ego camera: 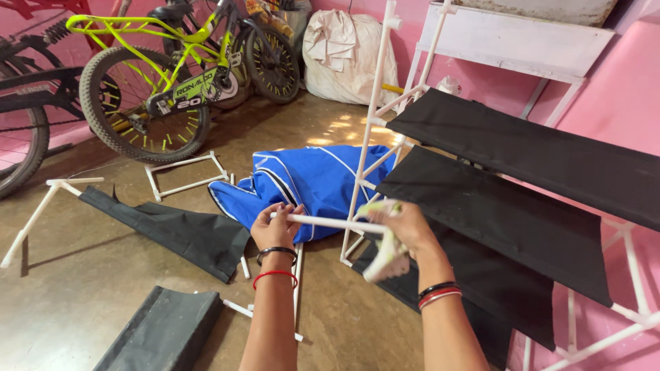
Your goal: The person assembles a white metal shelving unit by connecting rods and joints, then wipes the black fabric shelves with a cloth. The person handles multiple white rods and black fabric pieces during the process.
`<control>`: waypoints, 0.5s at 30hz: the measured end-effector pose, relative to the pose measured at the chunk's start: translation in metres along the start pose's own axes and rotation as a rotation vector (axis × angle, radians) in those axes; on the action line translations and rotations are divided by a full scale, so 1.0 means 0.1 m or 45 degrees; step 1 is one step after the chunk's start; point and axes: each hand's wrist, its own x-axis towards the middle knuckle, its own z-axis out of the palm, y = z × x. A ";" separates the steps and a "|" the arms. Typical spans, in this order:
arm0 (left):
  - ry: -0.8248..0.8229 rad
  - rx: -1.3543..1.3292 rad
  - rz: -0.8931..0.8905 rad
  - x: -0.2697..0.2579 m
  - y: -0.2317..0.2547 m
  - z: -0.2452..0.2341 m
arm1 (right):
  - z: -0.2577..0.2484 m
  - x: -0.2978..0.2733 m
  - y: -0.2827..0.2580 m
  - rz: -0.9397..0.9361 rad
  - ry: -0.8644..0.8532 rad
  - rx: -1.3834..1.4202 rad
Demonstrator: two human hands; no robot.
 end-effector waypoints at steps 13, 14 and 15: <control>-0.622 1.447 0.126 -0.55 0.14 0.38 | -0.11 0.62 0.42 -0.017 0.833 1.123; -0.612 1.419 0.086 -0.57 0.16 0.41 | -0.10 0.60 0.34 -0.007 0.777 1.192; -0.599 1.389 0.043 -0.58 0.18 0.42 | -0.09 0.58 0.27 -0.095 0.725 1.157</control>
